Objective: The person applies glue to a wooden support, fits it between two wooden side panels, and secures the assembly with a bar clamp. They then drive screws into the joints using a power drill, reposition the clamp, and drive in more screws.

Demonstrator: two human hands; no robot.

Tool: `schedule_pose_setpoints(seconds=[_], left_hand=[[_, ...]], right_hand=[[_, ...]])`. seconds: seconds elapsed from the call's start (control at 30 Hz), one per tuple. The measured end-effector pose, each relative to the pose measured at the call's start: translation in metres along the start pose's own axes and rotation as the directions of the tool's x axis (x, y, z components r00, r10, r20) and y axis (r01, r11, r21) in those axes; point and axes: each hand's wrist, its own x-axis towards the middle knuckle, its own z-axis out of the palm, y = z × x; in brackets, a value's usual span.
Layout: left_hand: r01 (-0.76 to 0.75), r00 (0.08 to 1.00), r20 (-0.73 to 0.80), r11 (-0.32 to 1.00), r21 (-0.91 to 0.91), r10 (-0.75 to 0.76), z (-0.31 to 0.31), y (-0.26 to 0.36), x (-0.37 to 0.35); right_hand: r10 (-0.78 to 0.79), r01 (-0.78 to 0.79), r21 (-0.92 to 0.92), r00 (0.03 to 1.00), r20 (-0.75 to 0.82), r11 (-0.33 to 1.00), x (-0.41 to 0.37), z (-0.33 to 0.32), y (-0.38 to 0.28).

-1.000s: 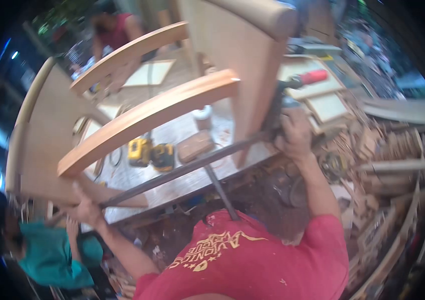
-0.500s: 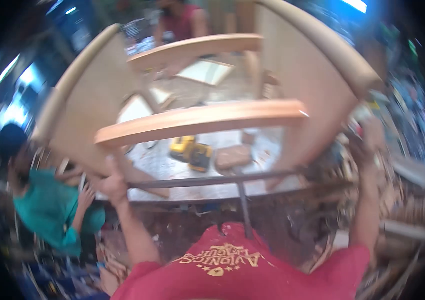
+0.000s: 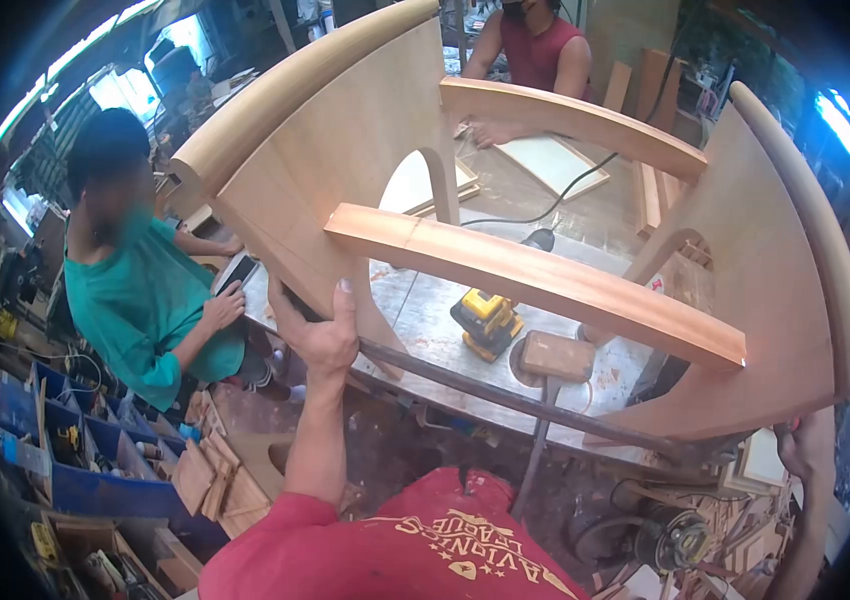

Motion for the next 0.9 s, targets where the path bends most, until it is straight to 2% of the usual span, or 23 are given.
schedule_pose_setpoints(seconds=[0.07, 0.13, 0.23, 0.3, 0.4, 0.43, 0.53, 0.63, 0.7, 0.77, 0.83, 0.87, 0.9], left_hand=[[-0.003, 1.000, 0.003, 1.000, 0.014, 0.003, -0.002, 0.000, 0.004], [0.027, 0.999, 0.018, 0.999, -0.032, -0.027, -0.004, 0.003, 0.005], [0.051, 0.998, 0.026, 0.997, -0.057, -0.050, -0.006, 0.000, 0.003], [0.027, 0.999, 0.035, 0.999, -0.032, -0.026, -0.006, -0.002, 0.004], [0.000, 1.000, 0.028, 1.000, 0.015, -0.001, -0.006, -0.001, 0.006], [0.018, 0.999, 0.029, 1.000, -0.001, -0.018, -0.007, 0.001, 0.006], [0.011, 1.000, 0.006, 1.000, 0.026, -0.011, -0.005, -0.002, 0.004], [0.008, 1.000, 0.001, 0.999, 0.040, -0.008, -0.003, -0.001, 0.002], [0.018, 1.000, -0.007, 1.000, 0.015, -0.018, -0.004, -0.002, 0.000], [0.028, 0.999, -0.016, 0.999, -0.031, -0.029, -0.002, -0.005, 0.001], [0.035, 0.999, 0.011, 0.999, -0.030, -0.035, -0.004, -0.002, 0.001], [0.038, 0.999, 0.026, 0.999, -0.033, -0.037, -0.005, -0.003, 0.000], [0.037, 0.998, 0.045, 0.999, -0.033, -0.035, -0.006, -0.003, 0.000]], right_hand=[[-0.125, 0.112, -0.094, 0.981, -0.151, 0.989, 0.000, 0.007, -0.005], [-0.236, 0.175, -0.200, 0.910, -0.340, 0.964, 0.001, 0.013, -0.028], [-0.145, 0.046, -0.183, 0.805, -0.576, 0.982, -0.001, 0.035, -0.027], [-0.155, 0.062, -0.194, 0.845, -0.512, 0.979, -0.014, 0.040, 0.010], [-0.172, 0.098, -0.192, 0.889, -0.424, 0.976, -0.015, 0.035, 0.025], [-0.144, 0.092, -0.167, 0.932, -0.333, 0.982, -0.013, 0.030, 0.027], [-0.064, 0.054, -0.093, 0.992, -0.107, 0.994, -0.009, 0.006, 0.020], [-0.058, 0.054, -0.071, 0.997, -0.051, 0.996, 0.003, -0.013, -0.009], [-0.162, 0.150, -0.117, 0.982, -0.100, 0.982, 0.005, -0.008, -0.012], [-0.102, 0.076, -0.115, 0.965, -0.242, 0.990, -0.009, 0.014, 0.003], [-0.165, 0.052, -0.213, 0.812, -0.560, 0.976, 0.000, 0.025, -0.043], [-0.177, 0.040, -0.238, 0.788, -0.589, 0.970, 0.003, 0.028, -0.041], [-0.160, 0.048, -0.214, 0.823, -0.545, 0.976, 0.002, 0.028, -0.031]])
